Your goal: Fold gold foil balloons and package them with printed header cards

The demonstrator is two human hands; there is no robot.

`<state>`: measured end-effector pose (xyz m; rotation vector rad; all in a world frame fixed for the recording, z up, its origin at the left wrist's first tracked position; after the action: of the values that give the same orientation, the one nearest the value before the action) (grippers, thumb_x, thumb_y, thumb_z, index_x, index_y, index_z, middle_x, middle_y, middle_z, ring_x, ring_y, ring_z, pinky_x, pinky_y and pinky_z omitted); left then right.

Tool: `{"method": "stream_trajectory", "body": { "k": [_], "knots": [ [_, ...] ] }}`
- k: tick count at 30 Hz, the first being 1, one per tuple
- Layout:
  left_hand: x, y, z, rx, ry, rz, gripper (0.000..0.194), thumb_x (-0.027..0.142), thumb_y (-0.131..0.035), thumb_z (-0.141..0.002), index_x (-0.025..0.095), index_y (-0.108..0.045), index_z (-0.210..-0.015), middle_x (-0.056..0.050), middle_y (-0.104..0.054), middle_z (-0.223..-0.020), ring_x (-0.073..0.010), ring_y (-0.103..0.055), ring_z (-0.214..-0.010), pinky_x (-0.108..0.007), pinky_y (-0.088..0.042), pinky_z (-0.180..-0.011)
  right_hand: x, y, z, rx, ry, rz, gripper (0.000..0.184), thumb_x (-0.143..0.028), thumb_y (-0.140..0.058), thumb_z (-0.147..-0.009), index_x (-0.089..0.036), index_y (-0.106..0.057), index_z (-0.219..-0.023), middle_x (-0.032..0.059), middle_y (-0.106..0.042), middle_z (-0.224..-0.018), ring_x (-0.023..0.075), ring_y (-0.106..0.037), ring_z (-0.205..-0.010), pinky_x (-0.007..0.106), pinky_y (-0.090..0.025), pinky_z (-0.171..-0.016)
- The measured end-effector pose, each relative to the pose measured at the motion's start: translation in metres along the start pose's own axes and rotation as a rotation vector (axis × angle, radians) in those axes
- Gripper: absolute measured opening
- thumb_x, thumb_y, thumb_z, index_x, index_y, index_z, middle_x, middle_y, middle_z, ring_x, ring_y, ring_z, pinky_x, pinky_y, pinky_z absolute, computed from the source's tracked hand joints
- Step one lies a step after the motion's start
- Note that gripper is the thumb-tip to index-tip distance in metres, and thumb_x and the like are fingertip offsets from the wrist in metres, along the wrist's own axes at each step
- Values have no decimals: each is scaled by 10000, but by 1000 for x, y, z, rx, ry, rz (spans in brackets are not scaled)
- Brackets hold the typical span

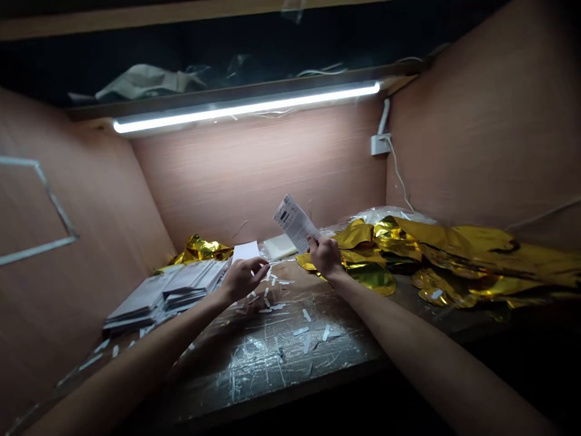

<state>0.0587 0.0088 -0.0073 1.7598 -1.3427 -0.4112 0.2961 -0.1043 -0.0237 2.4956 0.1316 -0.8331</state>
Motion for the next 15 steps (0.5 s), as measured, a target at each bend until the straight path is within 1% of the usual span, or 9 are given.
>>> {"method": "stream_trajectory", "body": {
  "k": [2, 4, 6, 8, 10, 12, 13, 14, 15],
  "knots": [
    [0, -2, -33, -46, 113, -4, 218, 352, -635, -901, 215, -789, -972, -47, -790, -842, -199, -712, -760, -286, -500, -774, 5, 2, -6, 38, -103, -63, 419, -384, -447, -1025, -155, -798, -1034, 148, -786, -871, 279, -710, -871, 311, -454, -780],
    [-2, -8, -70, -68, 201, -28, 155, 284, -654, -866, 202, -784, -869, -67, -789, -849, -212, -717, -786, -292, -512, -790, 9, 5, -12, 48, -180, -113, 425, -389, -454, -1023, -146, -803, -1009, 156, -787, -890, 279, -713, -882, 312, -462, -796],
    [-7, -19, -104, -78, 332, -34, 98, 235, -703, -811, 182, -760, -751, -82, -766, -753, -222, -720, -730, -297, -529, -756, 13, 8, -15, 44, -230, -138, 443, -394, -447, -1027, -133, -803, -984, 170, -786, -916, 280, -716, -898, 312, -467, -804],
    [-15, -32, -128, -81, 496, -10, 154, 259, -770, -768, 165, -714, -659, -94, -720, -640, -238, -711, -623, -312, -546, -679, 15, 11, -16, 22, -257, -136, 444, -394, -444, -1031, -126, -797, -1008, 184, -783, -956, 285, -717, -926, 311, -470, -806],
    [-23, -46, -143, -71, 654, 32, 237, 300, -853, -706, 157, -680, -630, -110, -690, -594, -267, -701, -565, -333, -551, -599, 14, 14, -15, -25, -265, -120, 424, -392, -453, -1032, -128, -783, -1076, 197, -776, -1009, 291, -715, -956, 312, -471, -810],
    [-30, -57, -149, -54, 777, 90, 276, 285, -919, -640, 148, -682, -679, -128, -699, -637, -297, -714, -606, -347, -557, -575, 13, 17, -13, -71, -265, -98, 405, -392, -467, -1030, -139, -764, -1140, 198, -770, -1050, 290, -709, -986, 309, -472, -818],
    [-33, -61, -150, -46, 822, 128, 285, 267, -928, -639, 137, -695, -737, -137, -715, -699, -303, -725, -664, -353, -568, -597, 13, 18, -13, -88, -263, -89, 399, -391, -469, -1029, -147, -756, -1161, 193, -768, -1062, 285, -707, -996, 304, -473, -820],
    [-36, -64, -151, -38, 854, 174, 287, 266, -913, -681, 126, -708, -823, -138, -732, -793, -295, -732, -742, -358, -582, -644, 12, 19, -12, -96, -259, -83, 394, -388, -467, -1029, -156, -750, -1177, 184, -768, -1069, 281, -705, -1001, 299, -475, -818],
    [-38, -66, -151, -29, 868, 239, 291, 281, -874, -753, 120, -712, -933, -134, -736, -912, -280, -730, -833, -369, -593, -708, 11, 20, -12, -100, -253, -82, 391, -383, -461, -1028, -165, -744, -1188, 175, -769, -1072, 277, -705, -1002, 297, -477, -814]
  ]
}}
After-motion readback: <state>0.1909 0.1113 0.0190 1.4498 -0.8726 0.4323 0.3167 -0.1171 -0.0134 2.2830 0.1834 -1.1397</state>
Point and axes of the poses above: each hand's wrist, its own z-axis away from the middle knuckle, its own y-axis out of the back of the hand, x = y × z, the point moved 1 cm from there along -z, towards the middle knuckle
